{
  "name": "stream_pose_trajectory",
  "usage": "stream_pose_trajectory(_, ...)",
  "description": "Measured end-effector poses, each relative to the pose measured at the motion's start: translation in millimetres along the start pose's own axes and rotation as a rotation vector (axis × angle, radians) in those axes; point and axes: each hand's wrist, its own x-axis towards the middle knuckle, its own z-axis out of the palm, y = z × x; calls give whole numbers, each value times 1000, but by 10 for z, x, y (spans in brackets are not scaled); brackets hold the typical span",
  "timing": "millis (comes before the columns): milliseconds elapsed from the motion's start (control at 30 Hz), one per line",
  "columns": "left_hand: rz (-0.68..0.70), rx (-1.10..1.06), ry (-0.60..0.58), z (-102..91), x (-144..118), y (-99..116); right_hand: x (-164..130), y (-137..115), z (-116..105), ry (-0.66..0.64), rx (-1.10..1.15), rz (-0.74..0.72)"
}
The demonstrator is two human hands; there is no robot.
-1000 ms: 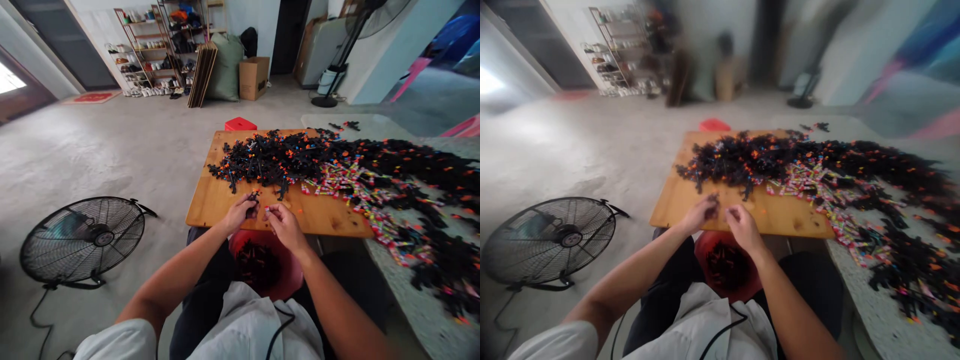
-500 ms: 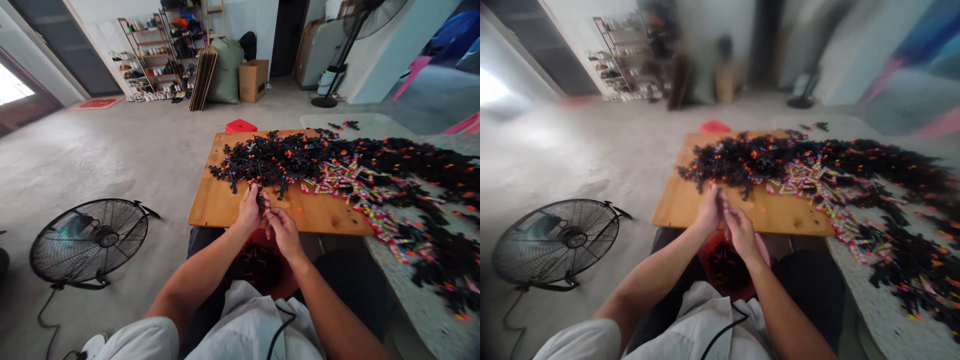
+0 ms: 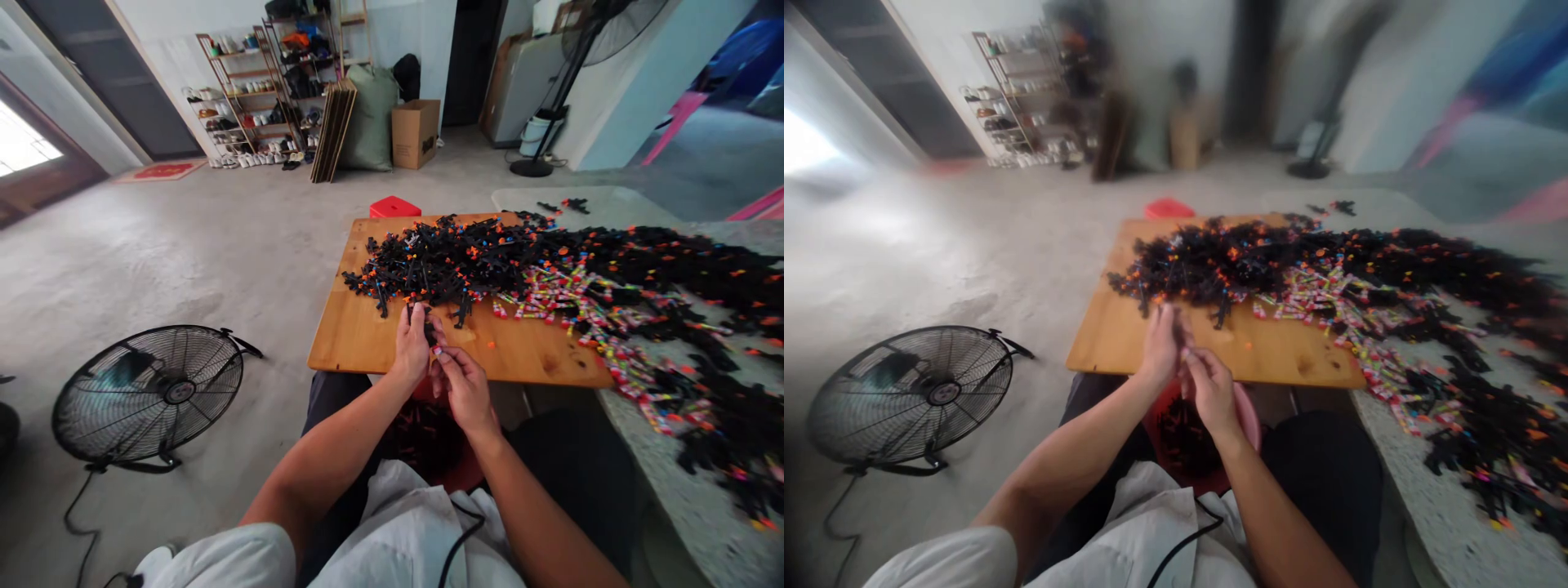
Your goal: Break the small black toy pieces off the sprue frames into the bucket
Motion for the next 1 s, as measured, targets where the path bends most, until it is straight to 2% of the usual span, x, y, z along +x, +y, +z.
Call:
stream_pose_trajectory(100,3,-11,0,23,11,-5,14,13,-4,51,41,5)
stream_pose_trajectory(267,-13,19,17,38,2,-15,21,-8,-10,36,30,24)
stream_pose_trajectory(500,17,40,48,53,-55,-32,-57,-49,1,67,-224,-65)
stream_pose_trajectory(633,-11,14,41,36,-77,-67,-83,-17,25,88,-214,-33)
stream_pose_trajectory(833,-86,-79,26,-9,-57,-129,-67,-45,-6,6,-150,4)
stream_pose_trajectory(1000,-91,-98,100,-13,-42,-215,-40,-78,-31,-71,-58,85)
